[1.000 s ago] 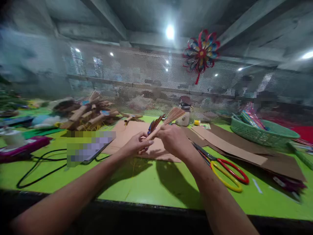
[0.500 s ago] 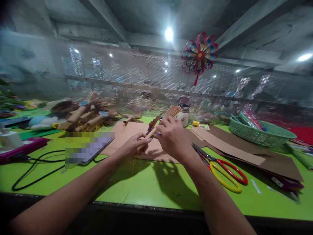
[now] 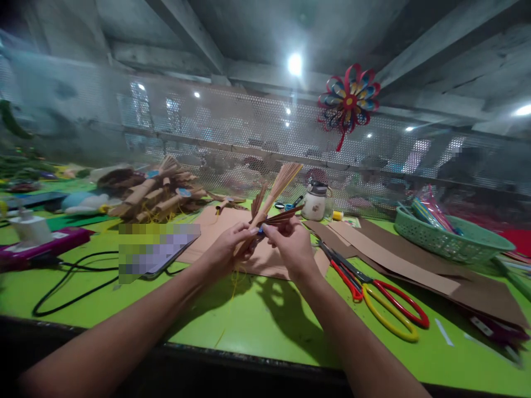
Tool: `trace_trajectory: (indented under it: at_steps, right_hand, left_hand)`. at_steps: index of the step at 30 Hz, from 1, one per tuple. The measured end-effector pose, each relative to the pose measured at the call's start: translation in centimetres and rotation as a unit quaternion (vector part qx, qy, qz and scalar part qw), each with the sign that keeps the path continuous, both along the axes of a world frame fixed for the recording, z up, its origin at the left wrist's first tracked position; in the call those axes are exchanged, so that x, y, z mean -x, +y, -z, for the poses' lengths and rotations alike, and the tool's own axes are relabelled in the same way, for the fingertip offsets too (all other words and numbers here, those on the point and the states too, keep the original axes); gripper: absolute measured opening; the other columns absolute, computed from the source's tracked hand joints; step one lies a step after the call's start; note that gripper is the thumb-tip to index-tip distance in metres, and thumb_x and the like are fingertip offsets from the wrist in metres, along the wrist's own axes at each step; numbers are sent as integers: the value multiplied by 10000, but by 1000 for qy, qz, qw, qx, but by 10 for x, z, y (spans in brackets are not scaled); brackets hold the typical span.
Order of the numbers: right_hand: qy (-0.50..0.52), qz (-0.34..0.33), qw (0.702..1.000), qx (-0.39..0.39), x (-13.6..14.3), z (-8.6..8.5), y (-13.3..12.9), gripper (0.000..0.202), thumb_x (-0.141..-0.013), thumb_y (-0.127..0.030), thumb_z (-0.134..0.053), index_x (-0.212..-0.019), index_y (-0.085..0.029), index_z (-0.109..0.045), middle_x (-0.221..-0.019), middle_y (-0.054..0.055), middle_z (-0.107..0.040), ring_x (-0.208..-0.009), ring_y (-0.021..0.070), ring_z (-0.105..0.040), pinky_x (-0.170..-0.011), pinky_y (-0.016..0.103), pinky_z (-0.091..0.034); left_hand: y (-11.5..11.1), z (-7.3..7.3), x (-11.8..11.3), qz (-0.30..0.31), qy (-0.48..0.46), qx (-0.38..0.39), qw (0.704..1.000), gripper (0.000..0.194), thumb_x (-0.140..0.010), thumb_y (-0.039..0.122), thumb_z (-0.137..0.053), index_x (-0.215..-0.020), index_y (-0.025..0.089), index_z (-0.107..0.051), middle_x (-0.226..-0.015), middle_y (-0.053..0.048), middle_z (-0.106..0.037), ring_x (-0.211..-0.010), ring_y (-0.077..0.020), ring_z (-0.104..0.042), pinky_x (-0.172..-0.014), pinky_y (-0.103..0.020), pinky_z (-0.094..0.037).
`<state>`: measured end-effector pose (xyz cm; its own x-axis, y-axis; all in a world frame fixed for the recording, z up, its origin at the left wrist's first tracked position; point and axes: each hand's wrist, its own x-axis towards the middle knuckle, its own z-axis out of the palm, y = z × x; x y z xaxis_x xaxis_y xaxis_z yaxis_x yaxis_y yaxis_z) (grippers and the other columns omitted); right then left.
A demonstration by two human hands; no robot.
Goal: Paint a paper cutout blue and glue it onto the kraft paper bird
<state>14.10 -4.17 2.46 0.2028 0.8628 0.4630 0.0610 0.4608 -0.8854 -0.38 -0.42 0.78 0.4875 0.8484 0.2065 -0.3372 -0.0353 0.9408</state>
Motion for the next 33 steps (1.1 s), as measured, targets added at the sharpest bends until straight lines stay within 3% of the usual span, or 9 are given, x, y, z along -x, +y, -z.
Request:
trace_trajectory:
  at_steps: [4, 9, 20, 28, 33]
  right_hand:
    - [83, -44, 994, -56, -1, -3, 0, 279, -674, -296, -794, -871, -160, -650, -648, -31, -611, -510, 93, -510, -493, 238, -418]
    - [24, 11, 994, -106, 0, -5, -5, 169, -734, -275, -758, -776, -136, -671, -567, -17, -614, -503, 108, -545, -511, 250, -453]
    - [-11, 91, 989, -117, 9, -1, -8, 222, -752, -343, -743, -806, -149, -650, -609, 1, -650, -526, 142, -606, -546, 283, -527]
    - [18, 54, 993, -101, 12, 1, -8, 205, -707, -305, -773, -809, -167, -661, -731, 32, -702, -649, 182, -670, -631, 327, -586]
    - [25, 48, 994, -100, 11, 4, -5, 188, -719, -283, -765, -824, -164, -664, -701, 26, -695, -619, 179, -666, -610, 327, -580]
  left_hand:
    - [-3, 0, -1, 12, -3, -21, 1000, 295, -765, 364, -677, -831, 182, -454, -574, 33, -528, -446, -79, -427, -428, -200, -296]
    - [-6, -1, -1, 17, -10, -5, 1000, 309, -776, 395, -667, -845, 190, -445, -606, 28, -544, -459, -77, -446, -433, -188, -295]
    - [-8, -2, -3, 15, -3, -9, 1000, 289, -793, 382, -658, -818, 202, -433, -555, 61, -469, -445, -69, -391, -422, -181, -262]
    - [-7, -2, -3, 14, -3, -12, 1000, 246, -808, 368, -628, -830, 200, -450, -587, 41, -507, -447, -74, -408, -417, -185, -271]
    - [-6, -1, -1, 33, -8, -9, 999, 189, -826, 338, -579, -863, 198, -456, -607, 26, -533, -472, -87, -449, -435, -184, -303]
